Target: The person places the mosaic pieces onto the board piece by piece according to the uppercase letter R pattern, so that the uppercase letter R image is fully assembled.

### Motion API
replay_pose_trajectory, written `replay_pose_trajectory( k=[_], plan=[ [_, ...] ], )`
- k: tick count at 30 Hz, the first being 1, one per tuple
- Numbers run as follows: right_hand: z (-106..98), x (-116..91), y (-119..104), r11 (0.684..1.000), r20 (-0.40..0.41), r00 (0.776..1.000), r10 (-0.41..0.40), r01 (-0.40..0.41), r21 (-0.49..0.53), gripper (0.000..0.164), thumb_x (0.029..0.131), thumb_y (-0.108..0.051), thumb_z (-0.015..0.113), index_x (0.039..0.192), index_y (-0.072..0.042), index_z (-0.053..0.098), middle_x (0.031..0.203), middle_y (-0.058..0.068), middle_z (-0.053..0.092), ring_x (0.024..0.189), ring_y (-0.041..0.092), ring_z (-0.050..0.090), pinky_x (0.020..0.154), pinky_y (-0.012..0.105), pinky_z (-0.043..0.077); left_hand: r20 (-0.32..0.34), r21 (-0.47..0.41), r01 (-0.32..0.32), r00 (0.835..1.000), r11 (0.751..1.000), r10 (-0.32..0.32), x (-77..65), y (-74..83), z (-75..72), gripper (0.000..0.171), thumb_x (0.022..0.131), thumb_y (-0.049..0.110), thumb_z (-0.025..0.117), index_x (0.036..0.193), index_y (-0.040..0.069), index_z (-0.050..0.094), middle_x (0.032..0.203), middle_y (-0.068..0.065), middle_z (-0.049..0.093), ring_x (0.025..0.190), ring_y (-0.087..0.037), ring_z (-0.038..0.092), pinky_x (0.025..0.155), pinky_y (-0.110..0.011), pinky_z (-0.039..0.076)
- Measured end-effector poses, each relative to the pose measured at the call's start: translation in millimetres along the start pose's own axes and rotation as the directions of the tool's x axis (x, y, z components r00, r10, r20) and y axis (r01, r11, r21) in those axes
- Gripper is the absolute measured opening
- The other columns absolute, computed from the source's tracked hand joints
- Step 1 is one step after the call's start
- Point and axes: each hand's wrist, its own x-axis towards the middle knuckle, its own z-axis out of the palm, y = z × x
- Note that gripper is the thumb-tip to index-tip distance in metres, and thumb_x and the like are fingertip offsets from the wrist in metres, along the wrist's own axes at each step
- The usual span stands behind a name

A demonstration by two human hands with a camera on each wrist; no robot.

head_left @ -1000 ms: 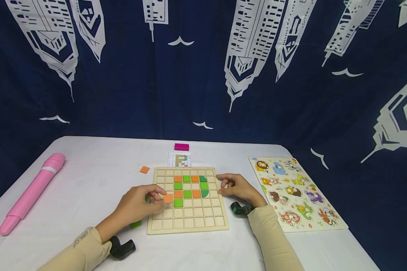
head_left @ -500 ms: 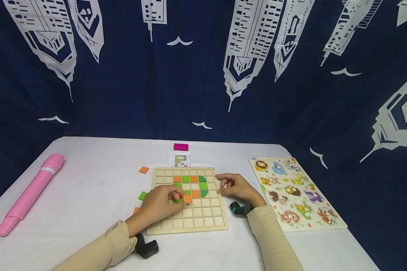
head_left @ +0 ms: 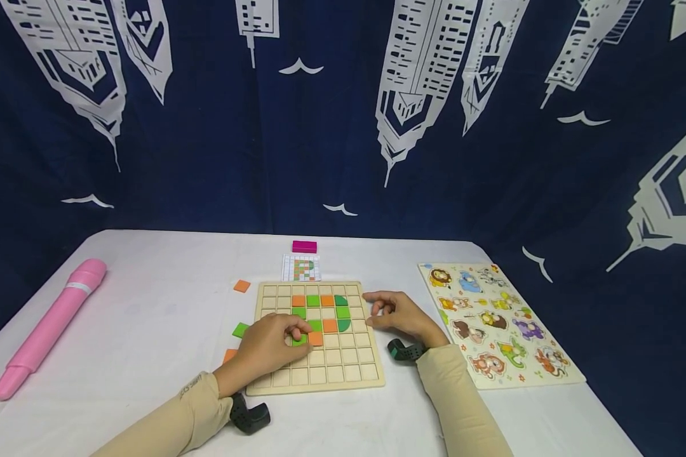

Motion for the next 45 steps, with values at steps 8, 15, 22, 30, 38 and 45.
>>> replay_pose_trajectory(
  k=[8,15,22,30,38,45],
  plan=[
    [-0.4,-1.0,-0.9,1.0,0.0,1.0,-0.001,0.001,-0.002,0.06,0.089,0.004,0.08,0.143,0.016,0.058,0.092,0.003,0.063,0.071,0.008,0.047,0.065,0.02,0.039,0.004,0.002,0.005,1.0,1.0,-0.005,-0.1,0.6,1.2,0.017,0.084,0.021,0.089,0.1,0.021,0.083,0.077,0.018,0.057,0.067,-0.005,0.047,0.058,-0.026,0.038],
    [-0.1,0.1,0.3,1.0,-0.001,1.0,-0.001,0.001,0.005,0.06,0.088,0.004,0.08,0.142,0.016,0.059,0.092,0.003,0.063,0.071,0.009,0.046,0.064,0.02,0.039,0.006,-0.003,0.005,1.0,1.0,-0.005,-0.2,-1.3,1.4,0.018,0.084,0.023,0.09,0.101,0.022,0.083,0.078,0.018,0.058,0.067,-0.006,0.046,0.058,-0.026,0.037],
    [-0.9,0.6,0.5,1.0,0.003,1.0,-0.008,0.008,0.017,0.06,0.088,0.004,0.081,0.142,0.016,0.058,0.091,0.002,0.064,0.07,0.009,0.046,0.064,0.02,0.039,0.006,0.002,0.005,1.0,1.0,-0.005,-0.1,-2.7,2.0,0.019,0.084,0.025,0.091,0.101,0.023,0.084,0.078,0.019,0.058,0.069,-0.006,0.047,0.06,-0.026,0.038],
    [-1.2,0.6,1.3,1.0,0.008,1.0,-0.008,0.008,0.025,0.06,0.089,0.004,0.08,0.142,0.017,0.058,0.091,0.002,0.064,0.069,0.009,0.045,0.063,0.02,0.038,0.007,0.0,0.007,1.0,1.0,-0.007,-1.1,-3.1,1.7,0.019,0.083,0.026,0.091,0.101,0.024,0.084,0.079,0.019,0.058,0.071,-0.005,0.048,0.06,-0.026,0.038],
    [-1.0,-0.7,-1.2,1.0,0.003,1.0,-0.01,0.01,0.015,0.059,0.089,0.004,0.08,0.142,0.016,0.058,0.091,0.001,0.064,0.07,0.009,0.045,0.064,0.02,0.038,0.017,0.002,-0.005,1.0,1.0,0.004,-1.3,-3.0,0.7,0.02,0.084,0.026,0.091,0.103,0.023,0.084,0.08,0.019,0.059,0.072,-0.006,0.048,0.062,-0.026,0.039],
    [-0.6,-1.4,-2.3,1.0,0.006,1.0,-0.009,0.008,0.029,0.059,0.089,0.005,0.079,0.143,0.017,0.058,0.092,0.001,0.063,0.071,0.008,0.046,0.065,0.019,0.039,0.006,-0.017,-0.017,1.0,1.0,0.017,-2.7,-0.6,-2.7,0.018,0.086,0.024,0.089,0.103,0.023,0.083,0.08,0.02,0.059,0.081,-0.008,0.051,0.07,-0.027,0.043]
  ],
)
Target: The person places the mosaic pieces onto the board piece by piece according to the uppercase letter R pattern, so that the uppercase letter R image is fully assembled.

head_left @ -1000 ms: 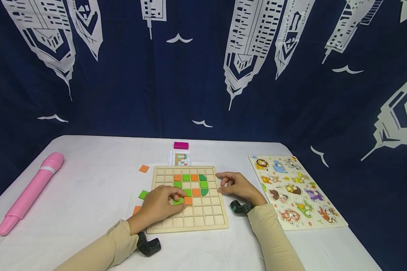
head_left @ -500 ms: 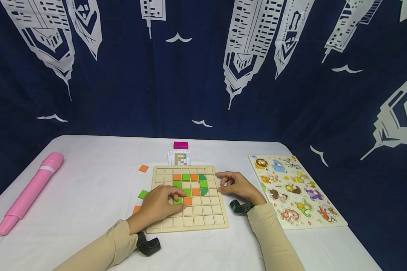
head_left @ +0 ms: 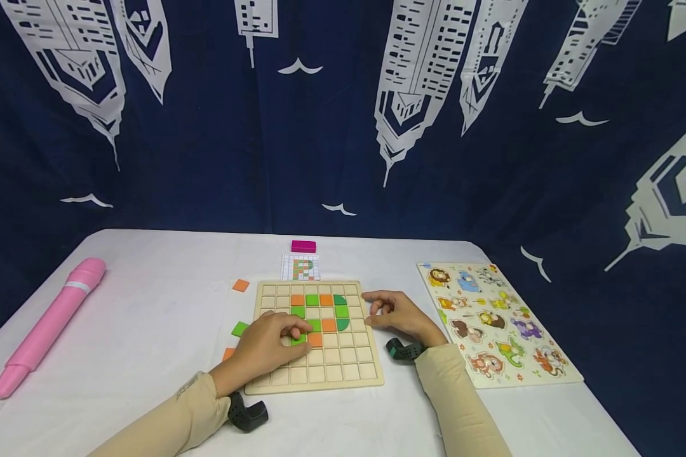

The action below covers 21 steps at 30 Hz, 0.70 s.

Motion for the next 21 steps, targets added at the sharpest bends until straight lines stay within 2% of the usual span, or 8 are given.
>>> replay_pose_trajectory(
  k=[6,11,16,21],
  plan=[
    [1,-1,1,1.0,-0.007,1.0,0.006,-0.006,0.001,0.059,0.089,0.005,0.08,0.142,0.016,0.058,0.092,0.002,0.063,0.071,0.008,0.046,0.065,0.019,0.039,-0.024,-0.07,-0.009,1.0,0.998,0.007,-4.2,0.4,-8.3,0.022,0.088,0.019,0.088,0.109,0.02,0.084,0.084,0.016,0.064,0.091,-0.011,0.057,0.081,-0.03,0.049],
    [1,-1,0,1.0,-0.008,1.0,0.017,-0.017,-0.007,0.059,0.089,0.005,0.08,0.143,0.016,0.058,0.092,0.003,0.064,0.071,0.008,0.046,0.065,0.019,0.039,-0.006,-0.143,0.012,1.0,0.99,-0.013,-11.3,-6.8,-23.4,0.022,0.094,0.02,0.085,0.116,0.02,0.083,0.09,0.014,0.066,0.095,-0.014,0.059,0.085,-0.034,0.05],
    [1,-1,-1,1.0,-0.008,1.0,0.014,-0.014,-0.014,0.059,0.09,0.005,0.08,0.143,0.016,0.058,0.093,0.004,0.064,0.071,0.009,0.046,0.065,0.019,0.039,-0.01,-0.153,-0.02,1.0,0.988,0.018,-17.6,-22.5,-44.5,0.024,0.097,0.021,0.083,0.119,0.013,0.081,0.093,0.011,0.068,0.09,-0.014,0.06,0.079,-0.03,0.05],
    [1,0,-2,1.0,-0.012,1.0,0.01,-0.011,-0.027,0.059,0.089,0.004,0.081,0.143,0.016,0.059,0.093,0.004,0.065,0.071,0.008,0.045,0.065,0.019,0.038,-0.058,-0.152,-0.008,0.998,0.988,-0.001,-17.5,-47.4,-67.8,0.026,0.1,0.019,0.08,0.124,0.009,0.079,0.095,0.008,0.069,0.089,-0.01,0.06,0.079,-0.026,0.049]
  ],
)
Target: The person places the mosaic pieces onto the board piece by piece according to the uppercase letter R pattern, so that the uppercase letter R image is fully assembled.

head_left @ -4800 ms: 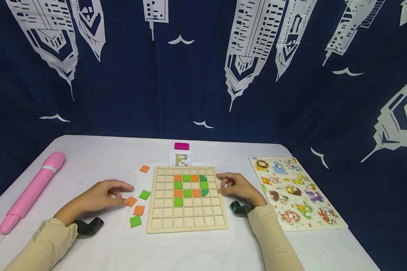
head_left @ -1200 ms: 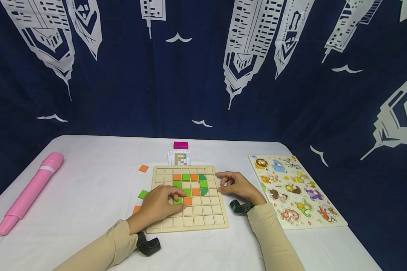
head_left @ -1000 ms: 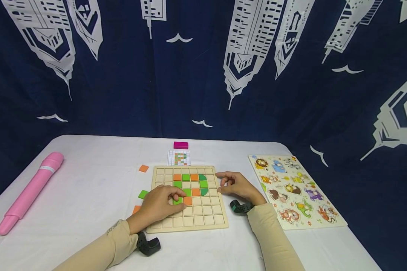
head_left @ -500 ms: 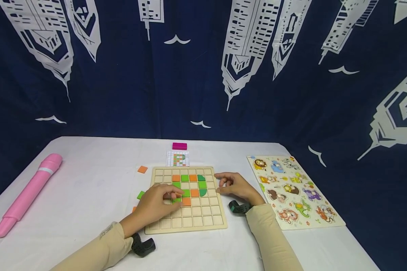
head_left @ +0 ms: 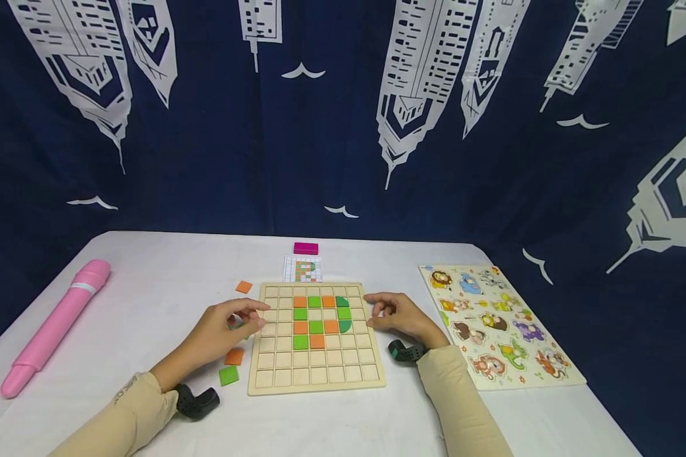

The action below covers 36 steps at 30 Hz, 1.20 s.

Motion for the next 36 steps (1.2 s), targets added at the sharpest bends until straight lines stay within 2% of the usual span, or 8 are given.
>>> replay_pose_trajectory(
  k=[6,11,16,21,29,36],
  plan=[
    [0,1,2,1.0,0.004,1.0,0.007,-0.007,0.018,0.06,0.089,0.004,0.081,0.143,0.016,0.058,0.092,0.003,0.064,0.072,0.009,0.046,0.065,0.019,0.039,-0.081,0.046,0.033,0.996,0.998,-0.029,9.6,-25.1,-25.8,0.029,0.101,0.017,0.078,0.128,0.007,0.077,0.097,0.002,0.071,0.09,-0.011,0.063,0.08,-0.027,0.047],
    [0,0,3,0.999,0.015,1.0,0.009,-0.01,0.033,0.06,0.089,0.005,0.08,0.144,0.017,0.057,0.092,0.002,0.063,0.072,0.009,0.046,0.065,0.019,0.039,-0.096,0.074,0.081,0.993,0.994,-0.074,20.7,-41.5,-39.9,0.035,0.101,0.017,0.078,0.134,0.003,0.073,0.104,-0.005,0.074,0.091,-0.017,0.064,0.078,-0.027,0.049],
    [1,-1,1,0.999,0.017,1.0,0.008,-0.009,0.036,0.061,0.09,0.004,0.08,0.144,0.017,0.056,0.092,0.003,0.063,0.072,0.009,0.046,0.065,0.019,0.039,-0.059,0.081,0.137,0.989,0.987,-0.133,32.7,-52.5,-48.2,0.042,0.101,0.015,0.076,0.139,0.001,0.069,0.116,-0.014,0.072,0.092,-0.019,0.064,0.076,-0.028,0.05],
    [0,-1,0,1.0,0.013,1.0,0.002,-0.003,0.031,0.06,0.089,0.005,0.08,0.144,0.017,0.057,0.093,0.003,0.063,0.072,0.009,0.046,0.065,0.019,0.039,-0.008,0.11,0.164,0.986,0.98,-0.165,41.2,-56.9,-51.9,0.047,0.099,0.017,0.077,0.142,0.001,0.067,0.123,-0.019,0.072,0.095,-0.021,0.064,0.083,-0.034,0.05],
    [-1,0,1,1.0,0.006,1.0,0.0,0.0,0.015,0.059,0.09,0.005,0.08,0.143,0.016,0.058,0.092,0.002,0.063,0.072,0.009,0.046,0.064,0.019,0.039,0.086,0.198,0.17,0.978,0.965,-0.19,51.4,-59.5,-53.6,0.05,0.099,0.02,0.077,0.145,0.003,0.065,0.123,-0.017,0.07,0.097,-0.022,0.059,0.087,-0.039,0.047],
    [-1,0,2,1.0,0.01,1.0,-0.002,0.001,0.024,0.06,0.09,0.004,0.08,0.143,0.017,0.057,0.093,0.004,0.064,0.072,0.008,0.046,0.065,0.019,0.039,0.167,0.297,0.131,0.968,0.946,-0.186,59.3,-52.7,-56.2,0.049,0.098,0.02,0.078,0.143,0.004,0.067,0.112,-0.012,0.067,0.099,-0.029,0.057,0.09,-0.046,0.046]
  ],
)
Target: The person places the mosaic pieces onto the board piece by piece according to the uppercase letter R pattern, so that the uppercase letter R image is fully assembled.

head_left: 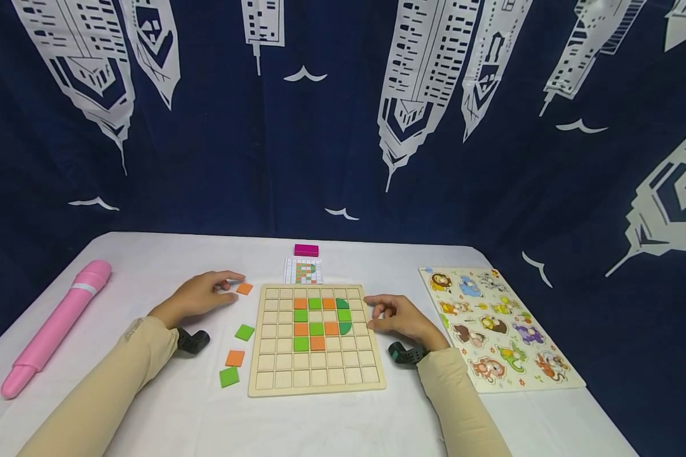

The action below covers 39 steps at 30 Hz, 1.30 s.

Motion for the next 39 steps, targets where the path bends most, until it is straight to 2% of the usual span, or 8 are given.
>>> replay_pose_trajectory(
  k=[5,13,19,30,34,39],
  plan=[
    [0,0,0,1.0,0.002,1.0,-0.003,0.003,0.004,0.06,0.09,0.004,0.08,0.143,0.017,0.057,0.093,0.003,0.063,0.071,0.008,0.046,0.064,0.019,0.04,0.019,0.031,0.001,1.0,1.0,-0.001,5.0,1.4,-1.3,0.046,0.098,0.018,0.077,0.142,0.004,0.068,0.108,-0.009,0.065,0.101,-0.031,0.057,0.09,-0.047,0.045],
    [-1,0,1,1.0,0.007,1.0,-0.009,0.009,0.003,0.06,0.09,0.005,0.08,0.144,0.017,0.056,0.093,0.002,0.064,0.071,0.008,0.047,0.064,0.019,0.041,0.01,-0.001,0.024,1.0,1.0,-0.024,7.3,-1.0,0.9,0.033,0.098,0.018,0.077,0.13,0.007,0.075,0.104,-0.007,0.065,0.101,-0.03,0.056,0.087,-0.043,0.043],
    [0,0,2,1.0,0.005,1.0,-0.003,0.003,0.003,0.06,0.09,0.004,0.08,0.144,0.016,0.057,0.094,0.003,0.064,0.072,0.008,0.048,0.065,0.019,0.042,-0.004,-0.025,0.021,1.0,0.999,-0.021,5.2,-1.9,2.0,0.031,0.1,0.019,0.076,0.128,0.006,0.075,0.102,-0.004,0.064,0.1,-0.027,0.056,0.087,-0.042,0.043],
    [0,1,3,1.0,-0.001,1.0,-0.001,0.001,0.001,0.06,0.089,0.004,0.08,0.143,0.017,0.057,0.093,0.004,0.064,0.071,0.008,0.047,0.064,0.019,0.041,-0.005,-0.134,-0.006,1.0,0.991,0.006,-15.5,-4.5,2.0,0.034,0.107,0.019,0.069,0.131,-0.004,0.067,0.093,-0.002,0.063,0.087,-0.018,0.053,0.08,-0.033,0.044],
    [0,1,3,1.0,0.001,1.0,-0.001,0.001,-0.003,0.06,0.089,0.004,0.081,0.143,0.016,0.057,0.093,0.004,0.064,0.071,0.008,0.047,0.065,0.019,0.041,-0.037,-0.161,-0.051,0.998,0.986,0.045,-26.2,0.1,3.0,0.033,0.106,0.02,0.071,0.13,-0.003,0.068,0.094,0.0,0.066,0.084,-0.017,0.054,0.075,-0.029,0.044],
    [0,1,3,1.0,-0.001,1.0,0.002,-0.002,-0.008,0.06,0.089,0.004,0.081,0.144,0.016,0.057,0.093,0.003,0.064,0.072,0.009,0.048,0.065,0.019,0.041,-0.1,-0.173,-0.102,0.991,0.98,0.086,-37.5,13.6,6.7,0.027,0.104,0.013,0.07,0.128,0.0,0.07,0.097,0.001,0.073,0.084,-0.015,0.057,0.075,-0.026,0.046]
  ],
)
